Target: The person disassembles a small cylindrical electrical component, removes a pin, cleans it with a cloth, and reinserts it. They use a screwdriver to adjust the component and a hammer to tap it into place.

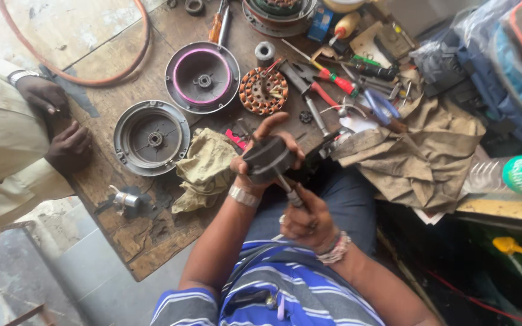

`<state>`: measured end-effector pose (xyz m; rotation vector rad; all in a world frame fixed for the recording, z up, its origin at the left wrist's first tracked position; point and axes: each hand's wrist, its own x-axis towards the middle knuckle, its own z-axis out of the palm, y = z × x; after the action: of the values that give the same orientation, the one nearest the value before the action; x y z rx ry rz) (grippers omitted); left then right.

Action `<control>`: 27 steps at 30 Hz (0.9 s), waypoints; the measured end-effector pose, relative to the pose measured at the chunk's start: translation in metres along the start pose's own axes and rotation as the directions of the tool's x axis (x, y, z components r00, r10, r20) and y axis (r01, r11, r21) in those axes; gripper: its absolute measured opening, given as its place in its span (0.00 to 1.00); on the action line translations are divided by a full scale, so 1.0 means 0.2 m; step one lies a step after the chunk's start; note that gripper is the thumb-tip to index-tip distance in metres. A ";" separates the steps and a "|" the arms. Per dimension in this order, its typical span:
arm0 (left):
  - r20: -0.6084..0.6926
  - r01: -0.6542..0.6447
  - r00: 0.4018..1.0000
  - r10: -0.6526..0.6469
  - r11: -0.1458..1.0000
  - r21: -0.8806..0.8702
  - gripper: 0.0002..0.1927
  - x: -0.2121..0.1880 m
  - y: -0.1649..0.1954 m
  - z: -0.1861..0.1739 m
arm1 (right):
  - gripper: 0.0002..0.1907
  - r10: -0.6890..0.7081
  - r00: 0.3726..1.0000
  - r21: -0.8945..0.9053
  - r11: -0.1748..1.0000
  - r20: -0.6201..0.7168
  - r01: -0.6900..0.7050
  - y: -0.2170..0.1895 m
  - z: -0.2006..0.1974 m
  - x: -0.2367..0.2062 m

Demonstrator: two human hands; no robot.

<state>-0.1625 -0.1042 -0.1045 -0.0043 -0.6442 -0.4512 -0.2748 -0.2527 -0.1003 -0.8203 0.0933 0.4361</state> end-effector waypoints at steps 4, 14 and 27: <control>-0.303 0.083 0.951 -0.068 0.996 0.037 0.54 -0.01 0.03 -0.03 | 0.27 -0.076 0.996 -0.109 0.992 -0.042 0.071 0.01 -0.01 0.00; -0.122 -0.052 0.992 0.038 0.992 -0.116 0.48 -0.05 -0.03 -0.13 | 0.22 -0.006 0.993 0.023 1.000 0.121 0.004 0.10 -0.01 0.01; -0.297 -0.005 0.955 -0.012 0.998 -0.055 0.54 -0.10 -0.09 -0.14 | 0.26 0.028 0.999 0.200 0.980 -0.019 -0.024 0.13 -0.01 -0.03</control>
<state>-0.1686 -0.1164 -0.1405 0.0118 -0.3352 -0.4620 -0.2900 -0.2408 -0.1184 -0.6269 0.1657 0.4353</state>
